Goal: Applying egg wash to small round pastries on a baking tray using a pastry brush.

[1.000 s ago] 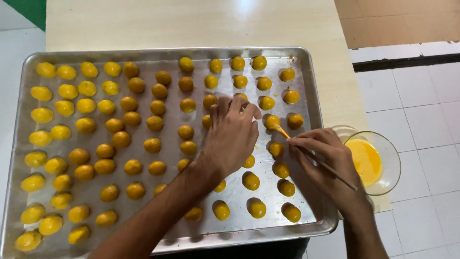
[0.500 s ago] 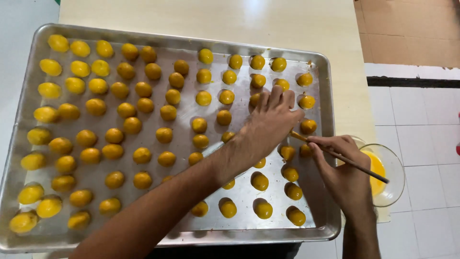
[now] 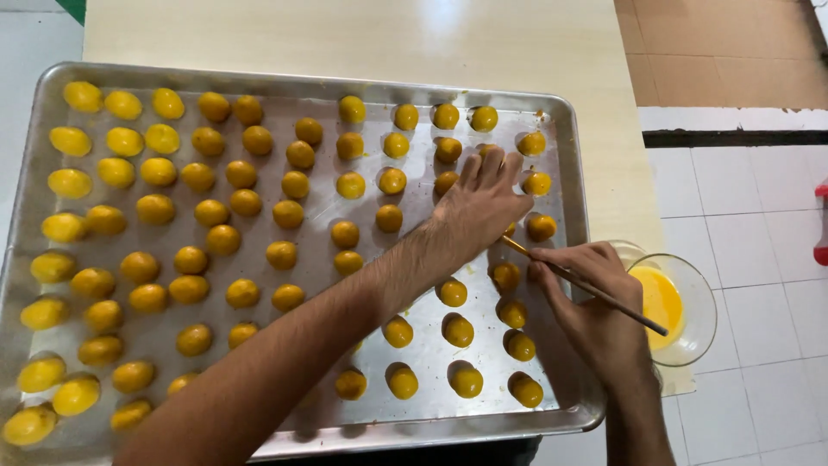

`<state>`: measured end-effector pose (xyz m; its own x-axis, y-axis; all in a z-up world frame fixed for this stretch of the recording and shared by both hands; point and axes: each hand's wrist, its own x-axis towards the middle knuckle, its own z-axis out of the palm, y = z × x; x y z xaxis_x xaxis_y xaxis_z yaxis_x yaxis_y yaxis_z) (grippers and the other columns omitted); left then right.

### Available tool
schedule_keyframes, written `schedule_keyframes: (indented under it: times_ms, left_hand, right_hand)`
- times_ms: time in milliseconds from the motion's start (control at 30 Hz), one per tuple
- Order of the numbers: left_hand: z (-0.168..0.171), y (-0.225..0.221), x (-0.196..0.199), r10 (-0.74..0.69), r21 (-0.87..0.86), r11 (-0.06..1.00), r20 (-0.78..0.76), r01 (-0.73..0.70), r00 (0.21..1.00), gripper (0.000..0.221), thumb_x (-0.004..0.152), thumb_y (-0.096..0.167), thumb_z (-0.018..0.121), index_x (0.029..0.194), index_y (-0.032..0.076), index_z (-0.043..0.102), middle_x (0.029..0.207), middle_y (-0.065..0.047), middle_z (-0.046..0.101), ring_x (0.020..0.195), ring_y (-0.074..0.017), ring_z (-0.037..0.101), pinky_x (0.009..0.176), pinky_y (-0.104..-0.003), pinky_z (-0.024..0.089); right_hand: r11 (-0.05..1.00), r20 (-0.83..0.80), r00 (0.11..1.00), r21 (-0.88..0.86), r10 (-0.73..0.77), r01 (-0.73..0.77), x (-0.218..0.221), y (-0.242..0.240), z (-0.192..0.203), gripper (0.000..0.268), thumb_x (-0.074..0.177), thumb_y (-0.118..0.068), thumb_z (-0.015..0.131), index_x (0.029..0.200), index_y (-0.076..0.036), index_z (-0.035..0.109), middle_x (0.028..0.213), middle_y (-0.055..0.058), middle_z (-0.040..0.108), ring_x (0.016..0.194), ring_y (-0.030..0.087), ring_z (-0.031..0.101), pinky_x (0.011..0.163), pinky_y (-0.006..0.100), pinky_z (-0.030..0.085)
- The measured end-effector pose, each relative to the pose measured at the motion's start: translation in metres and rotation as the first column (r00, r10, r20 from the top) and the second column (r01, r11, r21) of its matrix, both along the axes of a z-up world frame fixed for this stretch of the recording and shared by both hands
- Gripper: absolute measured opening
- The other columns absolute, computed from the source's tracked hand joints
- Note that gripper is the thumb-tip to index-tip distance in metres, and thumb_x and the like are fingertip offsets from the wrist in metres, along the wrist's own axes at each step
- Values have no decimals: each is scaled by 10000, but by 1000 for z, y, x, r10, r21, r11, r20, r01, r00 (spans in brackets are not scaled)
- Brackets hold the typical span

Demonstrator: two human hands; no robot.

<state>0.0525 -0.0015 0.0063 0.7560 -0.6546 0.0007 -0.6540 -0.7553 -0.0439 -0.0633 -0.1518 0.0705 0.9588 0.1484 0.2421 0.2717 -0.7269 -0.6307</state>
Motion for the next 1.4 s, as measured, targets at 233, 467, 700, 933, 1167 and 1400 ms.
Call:
schedule_keyframes:
  times_ms: [233, 467, 700, 933, 1167, 1400]
  left_hand:
    - [-2, 4, -3, -5, -65, 998, -65, 1, 998, 671, 638, -134, 803, 1159, 233, 596, 1539, -175, 208, 1366, -427, 224, 1091, -559, 380]
    - [0, 4, -7, -31, -206, 973, 334, 105, 942, 365, 681, 18, 809, 896, 218, 592, 1287, -185, 394, 1126, -399, 391, 954, -495, 335]
    - [21, 12, -19, 102, -430, 888, 526, 161, 845, 249, 757, 160, 803, 632, 215, 595, 1030, -121, 496, 891, -330, 467, 808, -445, 362]
    - [-3, 4, -3, -44, 42, 998, 67, 41, 997, 760, 517, -84, 858, 1158, 263, 641, 1468, -166, 300, 1266, -392, 306, 1047, -526, 299]
    - [4, 15, -14, 33, -120, 992, 37, -28, 999, 784, 526, -174, 666, 1236, 119, 509, 1378, -209, 334, 1204, -389, 322, 1031, -509, 339]
    - [49, 37, -39, 44, -109, 993, 88, -34, 995, 131, 967, 203, 468, 921, 133, 569, 1205, -186, 480, 1009, -314, 422, 875, -468, 445]
  right_hand:
    - [998, 92, 996, -50, -20, 25, -3, -5, 0, 182, 932, -32, 755, 1095, -108, 784, 989, -26, 773, 874, 172, 569, 832, 282, 503]
    - [1000, 98, 995, -7, 19, -18, -2, -1, -5, 169, 888, -34, 779, 1023, -136, 795, 935, 30, 776, 895, 225, 633, 838, 329, 520]
    - [1000, 89, 996, -22, 22, -20, -2, -9, -6, 180, 863, -11, 785, 1017, -102, 810, 915, 120, 760, 932, 318, 690, 866, 424, 558]
    - [995, 59, 996, -86, 63, -58, -6, -12, -11, 213, 906, -73, 752, 1118, -85, 768, 979, 20, 734, 944, 198, 590, 811, 324, 525]
    - [998, 24, 998, 31, 56, -57, -9, -1, 2, 230, 893, -36, 746, 1108, -108, 784, 985, 13, 758, 941, 160, 607, 832, 283, 533]
    - [993, -2, 996, 82, -84, 84, -19, -16, 14, 173, 896, -51, 753, 1064, -82, 782, 974, 13, 776, 924, 146, 617, 788, 259, 553]
